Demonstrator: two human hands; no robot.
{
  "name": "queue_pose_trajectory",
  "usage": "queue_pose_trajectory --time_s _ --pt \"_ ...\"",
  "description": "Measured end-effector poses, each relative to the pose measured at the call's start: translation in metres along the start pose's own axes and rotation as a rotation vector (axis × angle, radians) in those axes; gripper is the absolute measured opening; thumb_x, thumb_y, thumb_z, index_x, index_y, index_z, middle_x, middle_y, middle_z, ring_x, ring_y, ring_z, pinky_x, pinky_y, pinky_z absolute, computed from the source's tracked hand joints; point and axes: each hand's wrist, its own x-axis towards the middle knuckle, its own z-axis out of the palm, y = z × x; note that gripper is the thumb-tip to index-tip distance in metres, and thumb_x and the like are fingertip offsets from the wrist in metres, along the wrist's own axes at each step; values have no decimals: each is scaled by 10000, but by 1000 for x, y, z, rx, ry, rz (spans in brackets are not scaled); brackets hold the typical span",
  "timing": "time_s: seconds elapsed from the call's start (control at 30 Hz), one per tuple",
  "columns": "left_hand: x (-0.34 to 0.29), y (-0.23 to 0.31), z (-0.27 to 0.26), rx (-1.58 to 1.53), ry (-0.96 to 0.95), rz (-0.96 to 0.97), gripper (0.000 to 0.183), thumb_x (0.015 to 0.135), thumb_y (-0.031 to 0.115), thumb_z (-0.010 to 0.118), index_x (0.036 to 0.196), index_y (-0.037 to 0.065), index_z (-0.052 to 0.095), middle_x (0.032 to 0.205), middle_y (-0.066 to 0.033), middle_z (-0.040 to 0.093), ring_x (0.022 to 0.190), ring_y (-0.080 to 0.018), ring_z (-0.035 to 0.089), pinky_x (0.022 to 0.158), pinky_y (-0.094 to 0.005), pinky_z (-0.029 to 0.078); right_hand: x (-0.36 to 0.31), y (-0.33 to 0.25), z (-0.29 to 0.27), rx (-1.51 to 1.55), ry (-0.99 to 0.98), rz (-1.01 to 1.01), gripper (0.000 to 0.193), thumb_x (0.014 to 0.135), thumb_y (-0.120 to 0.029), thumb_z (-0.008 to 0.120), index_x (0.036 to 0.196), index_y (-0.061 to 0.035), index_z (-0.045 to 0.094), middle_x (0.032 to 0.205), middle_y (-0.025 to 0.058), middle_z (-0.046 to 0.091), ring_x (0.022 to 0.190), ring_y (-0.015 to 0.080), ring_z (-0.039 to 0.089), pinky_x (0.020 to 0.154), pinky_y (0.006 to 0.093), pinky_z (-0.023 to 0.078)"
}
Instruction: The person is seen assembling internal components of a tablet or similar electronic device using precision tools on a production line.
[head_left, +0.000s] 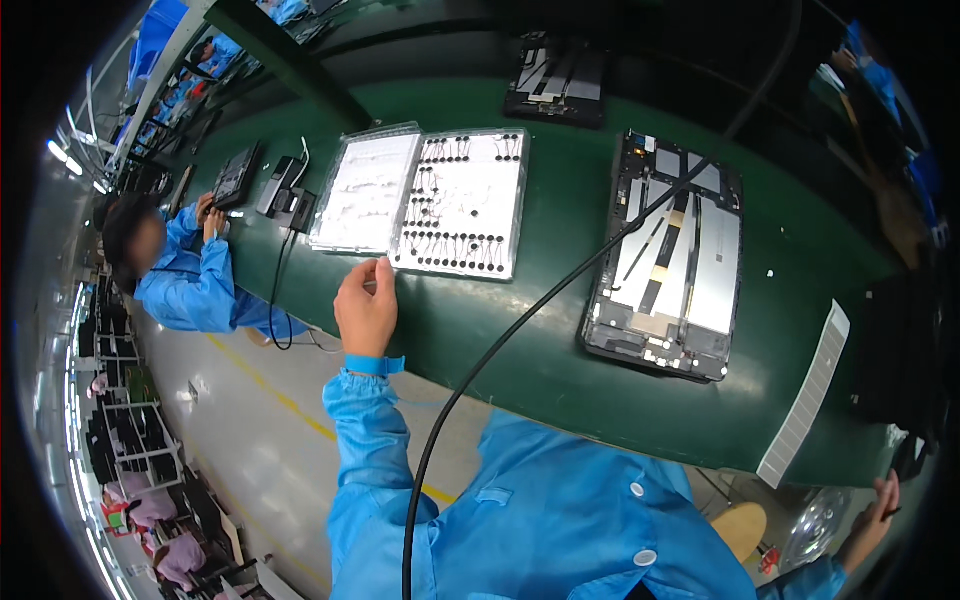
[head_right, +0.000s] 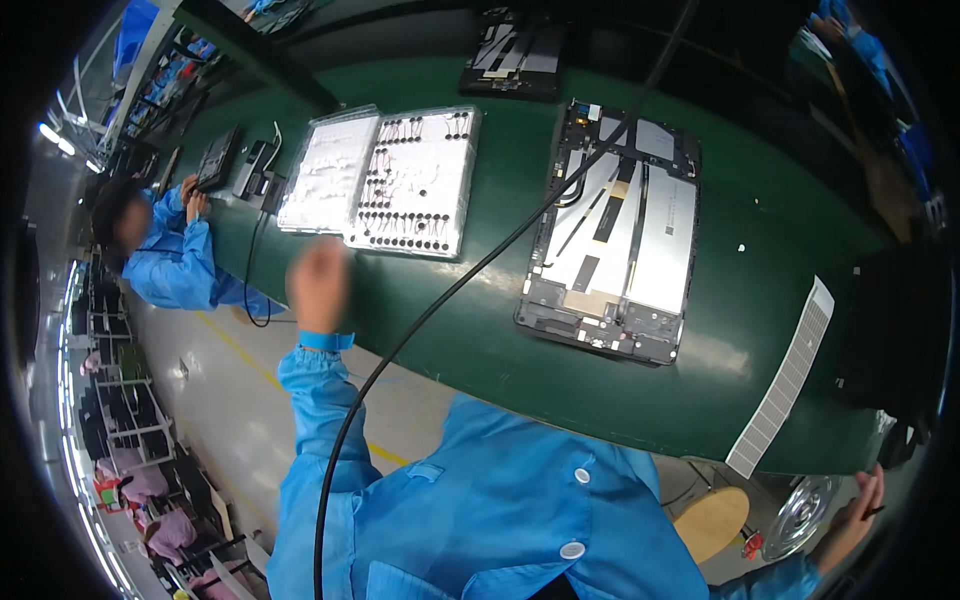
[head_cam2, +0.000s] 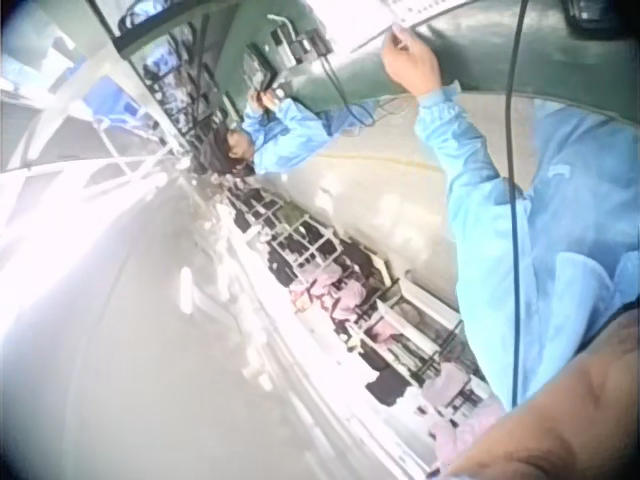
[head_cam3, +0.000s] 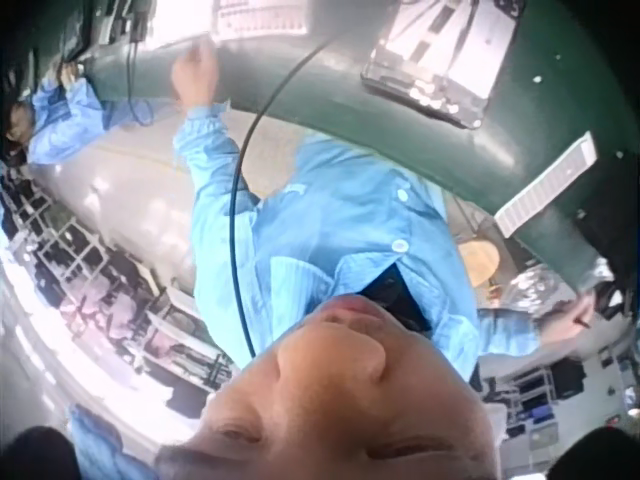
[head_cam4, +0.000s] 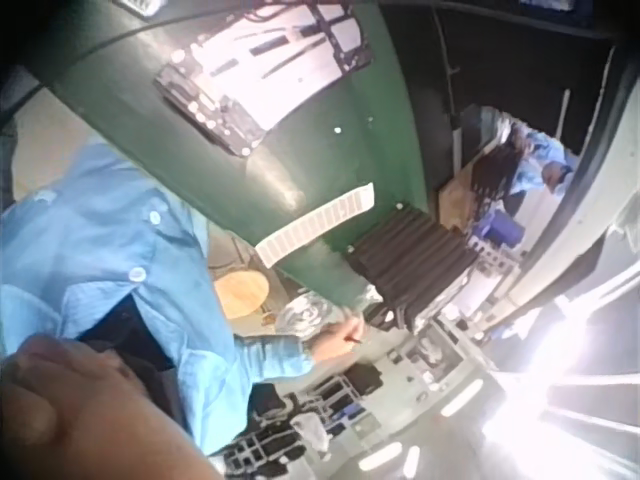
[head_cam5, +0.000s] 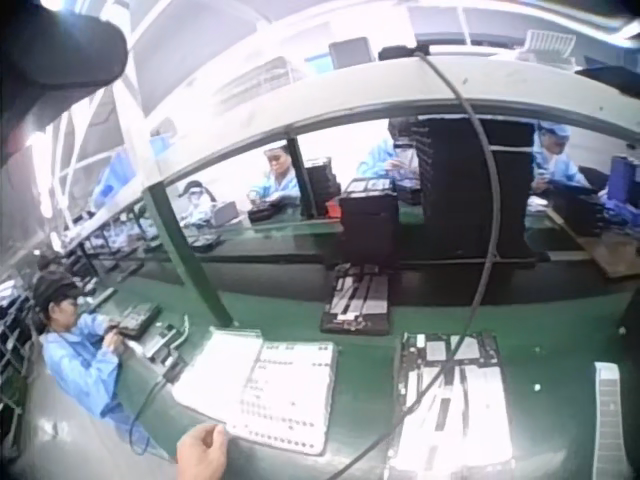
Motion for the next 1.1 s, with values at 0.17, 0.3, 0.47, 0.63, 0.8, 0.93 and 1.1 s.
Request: queue_pose_trajectory --time_s 0.17,0.3,0.47,0.63,0.8,0.93,1.1 --pt "21 4 22 10 -90 10 405 947 396 637 1019 14 754 874 -170 739 824 -333 713 763 -418 536 -138 -129 94 424 -1307 -25 410 917 -172 674 1246 59 587 1052 171 695 968 229 708 863 328 556" --pt "17 6 22 22 -62 20 374 935 393 640 989 45 766 860 -149 739 819 -359 703 750 -434 530 -193 -194 212 144 -1593 -155 309 975 -140 650 1237 15 600 1020 138 730 904 208 712 780 298 554" --pt "22 1 22 59 -91 41 333 924 370 638 953 68 776 836 -141 735 808 -378 696 727 -453 530 -256 -227 312 251 -1275 -548 450 978 -214 641 1332 22 494 1051 209 697 932 307 703 796 377 545" --pt "20 4 14 122 -49 122 299 914 316 612 856 62 759 768 -143 716 740 -401 675 664 -488 519 -274 -264 387 302 -1185 -292 626 980 -252 610 1447 73 349 1129 274 673 1054 386 680 879 420 528" --pt "25 3 14 186 -93 169 291 908 289 607 796 52 736 753 -149 704 718 -405 667 641 -499 509 -278 -283 432 355 -1004 -277 666 971 -278 604 1446 116 355 1142 286 669 1062 392 676 916 423 512" --pt "26 -2 19 263 -57 250 277 902 272 609 777 54 726 786 -148 701 689 -408 659 625 -511 501 -275 -298 430 366 -1035 -221 640 964 -290 608 1400 140 425 1175 302 656 1080 395 665 940 426 505" --pt "26 9 12 289 -72 256 267 899 267 611 784 56 726 803 -153 699 689 -403 661 621 -506 504 -274 -288 436 385 -973 -288 619 950 -274 629 1379 141 464 1163 295 651 1082 400 656 952 420 503"
